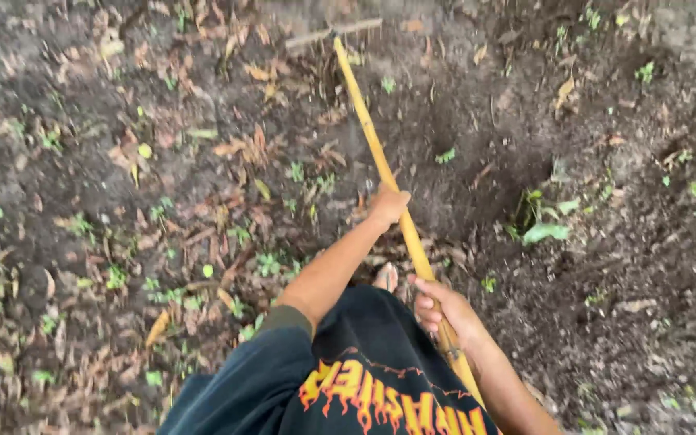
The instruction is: Raking dry leaves and debris on a soil surface in a garden.
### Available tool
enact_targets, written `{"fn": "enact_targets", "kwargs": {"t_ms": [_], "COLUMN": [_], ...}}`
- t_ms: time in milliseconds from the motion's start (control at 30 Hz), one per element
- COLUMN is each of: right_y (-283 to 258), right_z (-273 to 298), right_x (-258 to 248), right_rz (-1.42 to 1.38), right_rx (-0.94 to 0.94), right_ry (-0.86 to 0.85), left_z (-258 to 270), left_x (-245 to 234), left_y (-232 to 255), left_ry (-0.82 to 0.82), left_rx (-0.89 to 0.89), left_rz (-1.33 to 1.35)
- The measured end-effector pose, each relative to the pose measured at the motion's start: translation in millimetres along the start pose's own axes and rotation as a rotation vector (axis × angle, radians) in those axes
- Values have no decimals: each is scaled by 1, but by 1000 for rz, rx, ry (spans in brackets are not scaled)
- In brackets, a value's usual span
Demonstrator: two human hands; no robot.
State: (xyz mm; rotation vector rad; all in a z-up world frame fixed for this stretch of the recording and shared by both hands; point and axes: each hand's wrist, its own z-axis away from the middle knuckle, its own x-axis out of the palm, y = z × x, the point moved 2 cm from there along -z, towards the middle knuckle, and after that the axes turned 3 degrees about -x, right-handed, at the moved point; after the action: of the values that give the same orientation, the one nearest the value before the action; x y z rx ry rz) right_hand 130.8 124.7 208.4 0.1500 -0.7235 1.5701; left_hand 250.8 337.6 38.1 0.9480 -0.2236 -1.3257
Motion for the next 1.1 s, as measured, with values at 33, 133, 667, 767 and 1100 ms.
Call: {"fn": "enact_targets", "kwargs": {"t_ms": [33,133,667,767,1100], "right_y": [-15,-41,-179,-184,-87], "right_z": [-11,-52,-295,-306,-224], "right_x": [11,38,162,171,124], "right_rz": [-1,23,-279,-460,-552], "right_rx": [-11,21,-95,-90,-22], "right_ry": [-7,31,-134,-232,-184], "left_z": [-21,-76,-311,-326,-287], "left_x": [-4,-21,-129,-134,-87], "left_y": [4,10,96,105,26], "left_ry": [4,-141,48,55,-180], "left_rx": [12,-140,165,106,101], "left_rz": [-4,7,-291,-385,-703]}}
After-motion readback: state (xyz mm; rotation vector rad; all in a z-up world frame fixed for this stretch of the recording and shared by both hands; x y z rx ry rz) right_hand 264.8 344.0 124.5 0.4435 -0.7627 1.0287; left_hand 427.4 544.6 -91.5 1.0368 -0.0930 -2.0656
